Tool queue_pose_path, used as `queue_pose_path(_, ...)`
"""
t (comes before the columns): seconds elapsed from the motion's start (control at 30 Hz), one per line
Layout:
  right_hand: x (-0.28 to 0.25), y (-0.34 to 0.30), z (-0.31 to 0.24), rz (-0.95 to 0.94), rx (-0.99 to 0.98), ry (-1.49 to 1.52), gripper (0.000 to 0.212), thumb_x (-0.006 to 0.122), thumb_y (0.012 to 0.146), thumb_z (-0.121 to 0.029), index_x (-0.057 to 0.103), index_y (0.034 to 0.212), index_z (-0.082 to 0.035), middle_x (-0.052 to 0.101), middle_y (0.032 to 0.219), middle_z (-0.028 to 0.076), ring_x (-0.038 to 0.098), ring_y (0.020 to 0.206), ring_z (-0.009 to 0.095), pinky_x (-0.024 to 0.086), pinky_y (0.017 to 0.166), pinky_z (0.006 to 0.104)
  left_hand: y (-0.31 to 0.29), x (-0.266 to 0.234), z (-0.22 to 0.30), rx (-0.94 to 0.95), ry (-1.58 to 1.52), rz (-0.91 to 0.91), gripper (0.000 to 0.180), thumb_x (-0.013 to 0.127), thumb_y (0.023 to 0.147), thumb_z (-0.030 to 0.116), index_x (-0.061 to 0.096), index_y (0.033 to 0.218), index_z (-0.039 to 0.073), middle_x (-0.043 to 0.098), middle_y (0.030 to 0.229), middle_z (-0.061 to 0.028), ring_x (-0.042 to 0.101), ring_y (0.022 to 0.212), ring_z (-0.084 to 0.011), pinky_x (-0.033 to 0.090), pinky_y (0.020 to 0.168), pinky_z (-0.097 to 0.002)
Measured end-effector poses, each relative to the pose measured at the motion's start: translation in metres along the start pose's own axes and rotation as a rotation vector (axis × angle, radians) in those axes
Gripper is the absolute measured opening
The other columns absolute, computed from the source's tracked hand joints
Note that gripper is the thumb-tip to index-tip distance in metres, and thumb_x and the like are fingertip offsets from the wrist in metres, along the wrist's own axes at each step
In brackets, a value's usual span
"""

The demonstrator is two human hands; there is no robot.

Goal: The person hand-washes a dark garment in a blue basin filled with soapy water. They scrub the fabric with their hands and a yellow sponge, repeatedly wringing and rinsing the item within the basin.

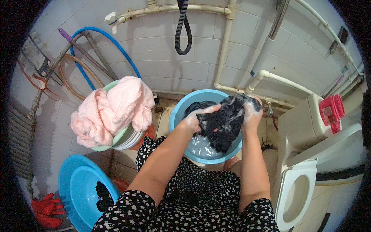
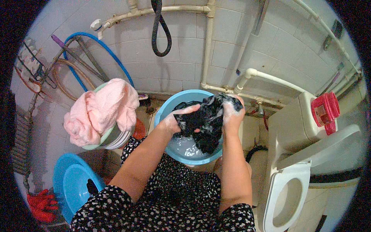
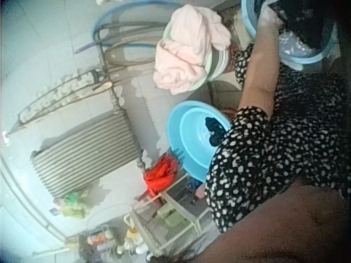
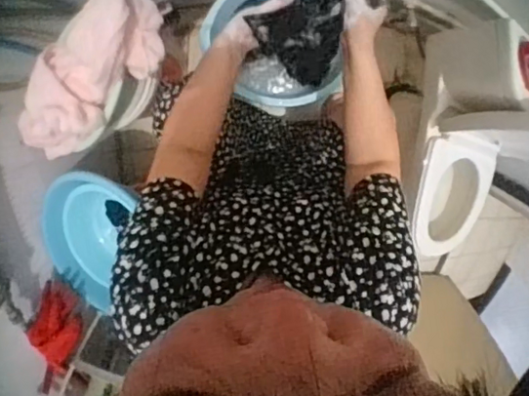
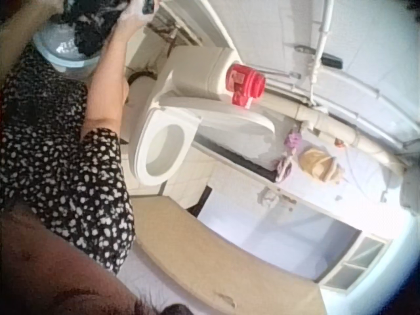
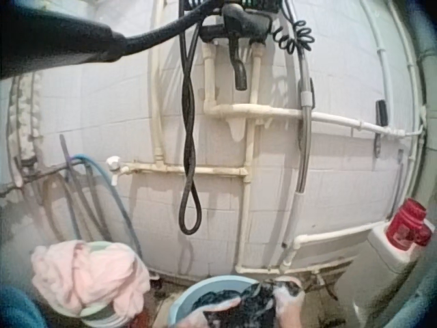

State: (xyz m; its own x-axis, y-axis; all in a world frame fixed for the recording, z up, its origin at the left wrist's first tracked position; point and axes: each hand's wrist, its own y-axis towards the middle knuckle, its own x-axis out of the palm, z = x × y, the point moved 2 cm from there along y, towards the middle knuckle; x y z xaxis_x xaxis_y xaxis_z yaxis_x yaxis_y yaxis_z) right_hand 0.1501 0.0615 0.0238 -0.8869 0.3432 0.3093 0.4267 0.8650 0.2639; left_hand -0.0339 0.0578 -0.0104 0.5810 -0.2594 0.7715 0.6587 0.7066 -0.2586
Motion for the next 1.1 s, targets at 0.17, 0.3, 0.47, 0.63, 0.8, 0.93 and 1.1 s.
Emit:
queue_pose_path(0.17, 0.004, -0.008, -0.030, -0.210, -0.324, -0.157, 0.024, 0.063, 0.067, -0.003, 0.059, 0.090, -0.004, 0.061, 0.093, 0.008, 0.058, 0.088, 0.019, 0.045, 0.084, 0.0313, -0.001, 0.009, 0.001, 0.148, -0.358, 0.105, 0.054, 0.057, 0.087, 0.047, 0.055, 0.118, 0.002, 0.062, 0.110, -0.0160, 0.057, 0.109, -0.0298, 0.047, 0.090, -0.0505)
queue_pose_path(0.3, 0.035, -0.049, -0.049, -0.750, -0.441, -0.372, 0.028, 0.070, 0.058, -0.008, 0.058, 0.083, -0.007, 0.061, 0.090, 0.010, 0.059, 0.088, 0.026, 0.047, 0.083, 0.0358, 0.000, 0.003, 0.014, 0.261, -0.496, 0.174, 0.050, 0.057, 0.086, 0.050, 0.060, 0.110, 0.006, 0.063, 0.109, -0.0158, 0.061, 0.102, -0.0325, 0.049, 0.089, -0.0477)
queue_pose_path(0.47, 0.061, -0.073, -0.045, -0.727, -0.566, -0.664, 0.026, 0.070, 0.060, -0.012, 0.059, 0.083, -0.011, 0.060, 0.088, 0.009, 0.058, 0.087, 0.030, 0.049, 0.077, 0.0388, 0.008, 0.016, 0.002, 0.328, -0.406, 0.117, 0.027, 0.059, 0.090, 0.030, 0.057, 0.105, 0.008, 0.063, 0.093, -0.0066, 0.061, 0.083, -0.0236, 0.051, 0.078, -0.0422)
queue_pose_path(0.63, 0.038, -0.026, -0.001, -0.153, -0.036, -0.226, 0.034, 0.062, 0.071, -0.005, 0.057, 0.105, -0.004, 0.061, 0.094, 0.008, 0.058, 0.090, 0.019, 0.048, 0.083, 0.0340, 0.006, 0.043, -0.009, 0.389, -0.175, 0.408, 0.027, 0.062, 0.086, 0.031, 0.061, 0.098, 0.008, 0.064, 0.097, -0.0062, 0.061, 0.088, -0.0186, 0.049, 0.080, -0.0377)
queue_pose_path(0.8, 0.052, -0.064, -0.011, -0.523, -0.240, -0.448, 0.040, 0.065, 0.070, -0.009, 0.060, 0.110, -0.008, 0.056, 0.125, 0.014, 0.047, 0.123, 0.033, 0.033, 0.105, 0.0412, 0.009, 0.013, -0.011, 0.502, -0.320, 0.196, 0.026, 0.051, 0.091, 0.032, 0.059, 0.101, 0.009, 0.062, 0.096, -0.0073, 0.058, 0.089, -0.0217, 0.046, 0.082, -0.0354)
queue_pose_path(0.93, 0.067, -0.076, -0.026, -0.573, -0.503, -0.695, 0.034, 0.067, 0.066, -0.007, 0.064, 0.100, -0.008, 0.057, 0.124, 0.014, 0.048, 0.122, 0.033, 0.035, 0.104, 0.0412, 0.017, -0.014, -0.027, 0.341, -0.685, 0.027, 0.031, 0.040, 0.095, 0.030, 0.057, 0.110, 0.009, 0.058, 0.114, -0.0111, 0.057, 0.102, -0.0219, 0.043, 0.094, -0.0390)
queue_pose_path(1.1, 0.048, -0.042, 0.009, -0.329, -0.186, -0.510, 0.030, 0.063, 0.068, -0.003, 0.064, 0.099, -0.005, 0.060, 0.119, 0.016, 0.057, 0.110, 0.034, 0.043, 0.097, 0.0373, 0.012, 0.011, -0.026, 0.385, -0.396, 0.326, 0.030, 0.038, 0.097, 0.027, 0.057, 0.111, 0.008, 0.061, 0.110, -0.0081, 0.058, 0.101, -0.0235, 0.044, 0.095, -0.0400)
